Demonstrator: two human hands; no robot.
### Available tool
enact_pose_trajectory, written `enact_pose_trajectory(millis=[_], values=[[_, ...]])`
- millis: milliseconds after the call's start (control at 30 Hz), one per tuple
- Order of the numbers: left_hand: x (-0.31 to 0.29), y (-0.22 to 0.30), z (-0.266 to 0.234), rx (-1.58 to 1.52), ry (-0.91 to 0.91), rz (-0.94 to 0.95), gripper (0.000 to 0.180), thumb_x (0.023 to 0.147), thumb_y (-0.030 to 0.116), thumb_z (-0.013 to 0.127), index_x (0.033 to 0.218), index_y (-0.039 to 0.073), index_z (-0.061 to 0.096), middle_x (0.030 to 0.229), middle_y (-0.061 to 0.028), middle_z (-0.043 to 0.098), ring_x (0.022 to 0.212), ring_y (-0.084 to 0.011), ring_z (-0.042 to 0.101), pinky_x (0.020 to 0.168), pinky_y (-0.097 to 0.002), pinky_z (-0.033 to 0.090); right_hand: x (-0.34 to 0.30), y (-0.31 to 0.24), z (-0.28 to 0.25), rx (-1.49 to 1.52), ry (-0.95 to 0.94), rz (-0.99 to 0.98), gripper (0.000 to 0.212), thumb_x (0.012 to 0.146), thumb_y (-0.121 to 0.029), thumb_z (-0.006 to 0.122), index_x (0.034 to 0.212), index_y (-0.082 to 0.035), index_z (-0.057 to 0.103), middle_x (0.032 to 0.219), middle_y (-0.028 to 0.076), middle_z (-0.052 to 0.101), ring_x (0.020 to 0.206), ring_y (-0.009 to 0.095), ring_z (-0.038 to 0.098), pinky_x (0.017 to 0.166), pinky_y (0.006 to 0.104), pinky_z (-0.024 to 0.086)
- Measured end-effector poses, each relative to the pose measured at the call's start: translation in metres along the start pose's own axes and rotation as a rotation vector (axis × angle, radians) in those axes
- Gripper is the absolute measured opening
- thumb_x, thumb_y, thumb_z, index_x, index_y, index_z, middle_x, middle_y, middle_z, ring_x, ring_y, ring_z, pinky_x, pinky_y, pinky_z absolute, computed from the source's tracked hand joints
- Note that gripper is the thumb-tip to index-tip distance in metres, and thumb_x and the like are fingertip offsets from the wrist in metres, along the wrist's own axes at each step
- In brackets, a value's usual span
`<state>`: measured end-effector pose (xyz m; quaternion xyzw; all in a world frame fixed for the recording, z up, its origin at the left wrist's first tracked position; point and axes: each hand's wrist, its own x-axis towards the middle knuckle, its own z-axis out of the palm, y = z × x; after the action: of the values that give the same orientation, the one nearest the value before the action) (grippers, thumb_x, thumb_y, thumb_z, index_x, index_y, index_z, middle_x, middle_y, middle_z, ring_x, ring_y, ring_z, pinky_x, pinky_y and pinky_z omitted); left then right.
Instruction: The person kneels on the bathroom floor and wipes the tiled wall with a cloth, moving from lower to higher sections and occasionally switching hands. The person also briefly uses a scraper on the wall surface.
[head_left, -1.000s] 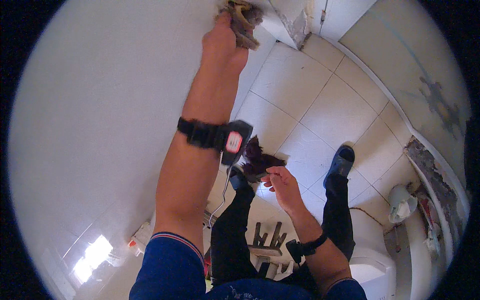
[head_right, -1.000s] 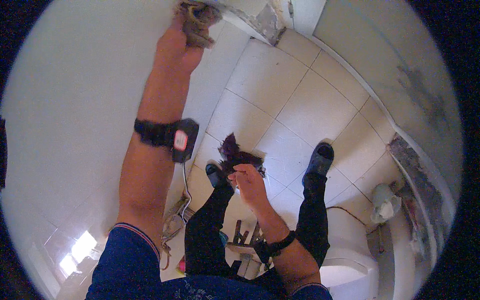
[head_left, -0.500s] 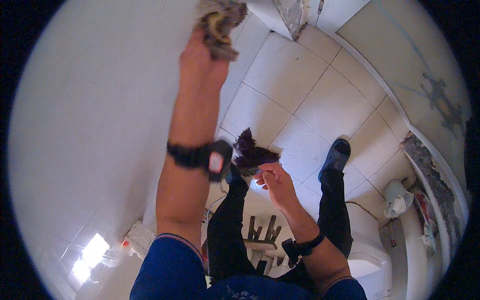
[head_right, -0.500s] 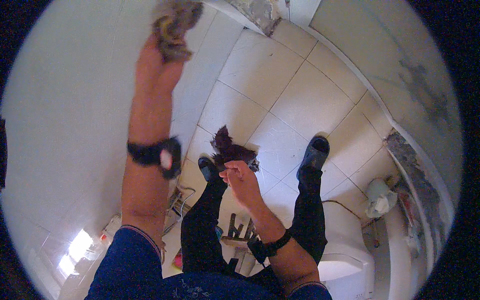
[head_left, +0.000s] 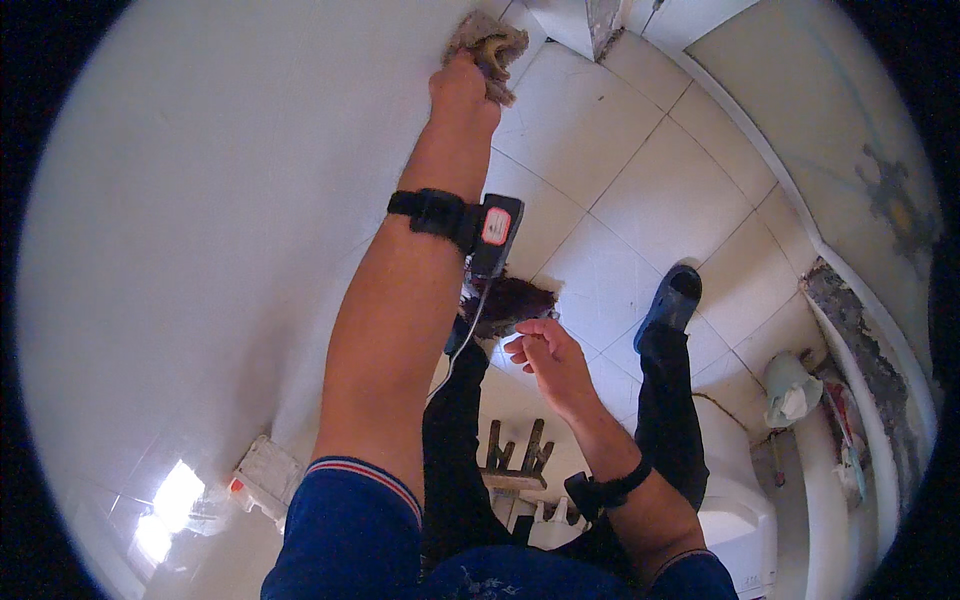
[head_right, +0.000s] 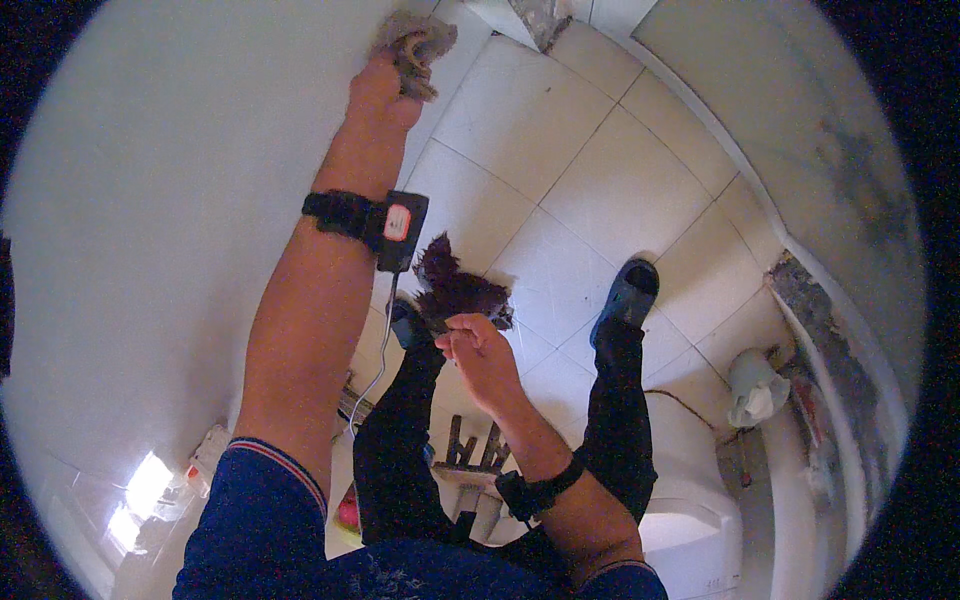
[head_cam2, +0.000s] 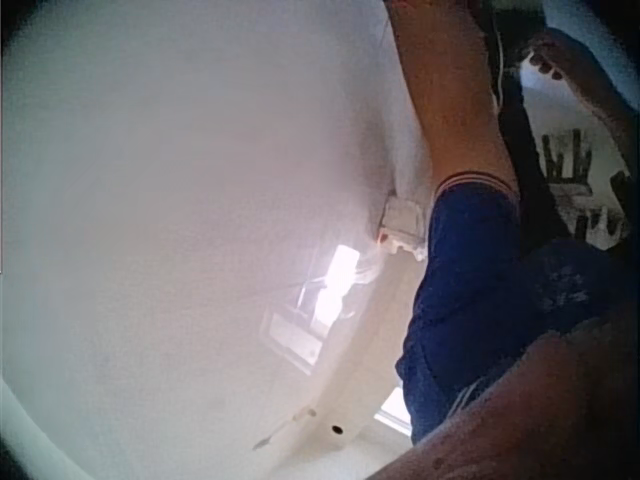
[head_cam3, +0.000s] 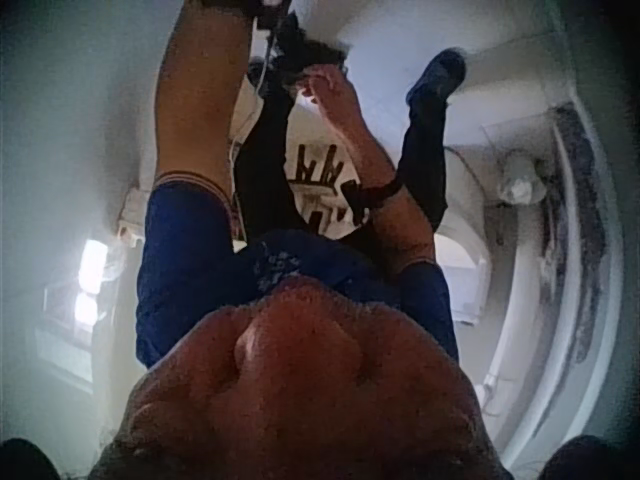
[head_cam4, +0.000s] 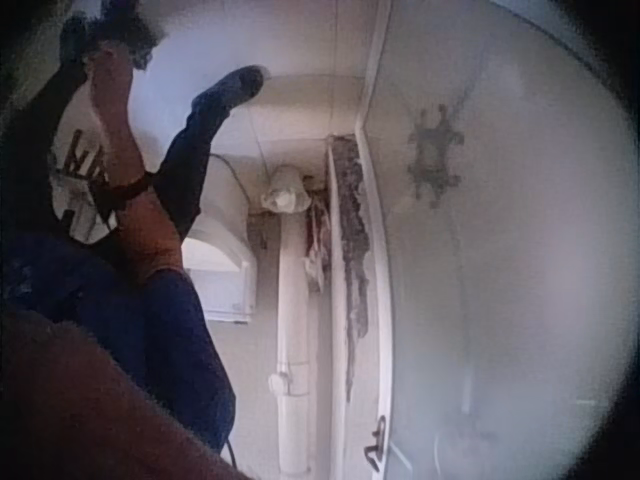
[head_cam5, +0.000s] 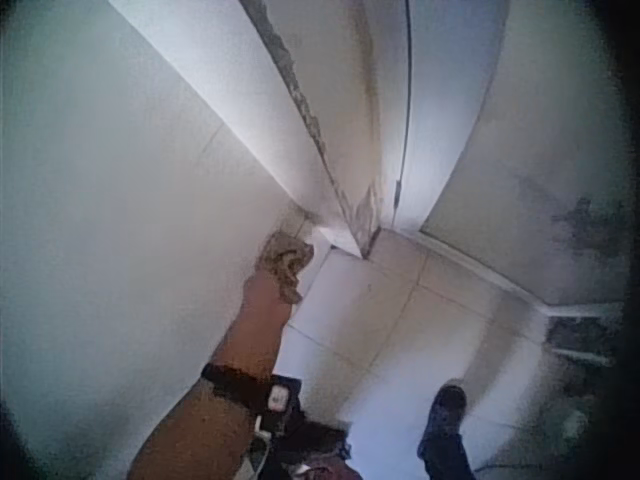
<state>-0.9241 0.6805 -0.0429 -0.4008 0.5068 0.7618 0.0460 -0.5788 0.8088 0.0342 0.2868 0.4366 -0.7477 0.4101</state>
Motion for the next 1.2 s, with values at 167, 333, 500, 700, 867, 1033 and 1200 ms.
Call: enact_pose_trajectory(millis=[167,333,500,700,867,1033,1200], values=[[-0.025,0.022,-0.015,0.692,-0.087,0.378,0.036,0.106,0.024,0.055,0.132,-0.001,0.058,0.115,-0.013,0.068,0.094,-0.0275,0.068,0.075,-0.0459,0.057,0.002,0.001,0.0,-0.012,-0.011,0.023,0.026,0.106,-0.017,0.052,0.128,-0.004,0.058,0.108,0.009,0.074,0.095,0.015,0.067,0.083,0.0329,0.053],[-0.112,0.118,-0.036,-0.27,-0.516,0.035,0.033,0.11,0.021,0.043,0.134,0.002,0.056,0.126,-0.0139,0.064,0.102,-0.026,0.064,0.086,-0.0415,0.056,0.002,-0.004,0.002,-0.068,0.013,0.027,0.025,0.105,-0.013,0.053,0.126,-0.001,0.058,0.104,0.012,0.074,0.092,0.016,0.068,0.083,0.0324,0.055],[-0.104,0.105,-0.034,-0.334,-0.465,-0.001,0.035,0.112,0.022,0.038,0.135,0.002,0.054,0.122,-0.0125,0.064,0.099,-0.0245,0.061,0.084,-0.0394,0.054,0.001,-0.006,0.004,-0.037,0.012,-0.011,0.025,0.105,-0.011,0.053,0.126,0.0,0.057,0.103,0.013,0.074,0.092,0.016,0.068,0.084,0.032,0.056],[0.009,-0.008,-0.053,0.263,-0.165,0.123,0.029,0.106,0.017,0.049,0.129,0.002,0.06,0.12,-0.0131,0.066,0.097,-0.0277,0.064,0.079,-0.0419,0.057,0.0,0.004,0.005,-0.019,0.016,0.018,0.024,0.106,-0.014,0.053,0.126,-0.001,0.057,0.104,0.012,0.074,0.092,0.016,0.067,0.083,0.0319,0.055],[-0.001,-0.017,-0.043,-0.076,-0.019,-0.017,0.028,0.105,0.021,0.054,0.127,0.004,0.061,0.114,-0.011,0.067,0.095,-0.0257,0.065,0.075,-0.0398,0.057,0.005,0.006,0.005,-0.002,0.003,0.035,0.024,0.107,-0.016,0.054,0.126,-0.002,0.057,0.104,0.011,0.073,0.092,0.015,0.066,0.081,0.0308,0.054],[-0.125,0.099,-0.065,-0.223,-0.496,-0.01,0.033,0.109,0.022,0.045,0.133,0.004,0.058,0.128,-0.0129,0.063,0.107,-0.0254,0.064,0.088,-0.0403,0.055,0.005,0.003,0.005,-0.019,-0.014,0.0,0.027,0.106,-0.018,0.051,0.128,-0.004,0.057,0.108,0.009,0.074,0.093,0.015,0.067,0.082,0.0321,0.053],[-0.165,0.112,-0.065,-0.141,-0.222,0.144,0.035,0.111,0.025,0.039,0.133,0.005,0.058,0.123,-0.0107,0.064,0.102,-0.0237,0.063,0.087,-0.0388,0.054,0.01,0.003,0.005,-0.051,-0.009,0.03,0.026,0.107,-0.018,0.05,0.128,-0.005,0.058,0.108,0.009,0.074,0.093,0.014,0.067,0.082,0.0317,0.053]])
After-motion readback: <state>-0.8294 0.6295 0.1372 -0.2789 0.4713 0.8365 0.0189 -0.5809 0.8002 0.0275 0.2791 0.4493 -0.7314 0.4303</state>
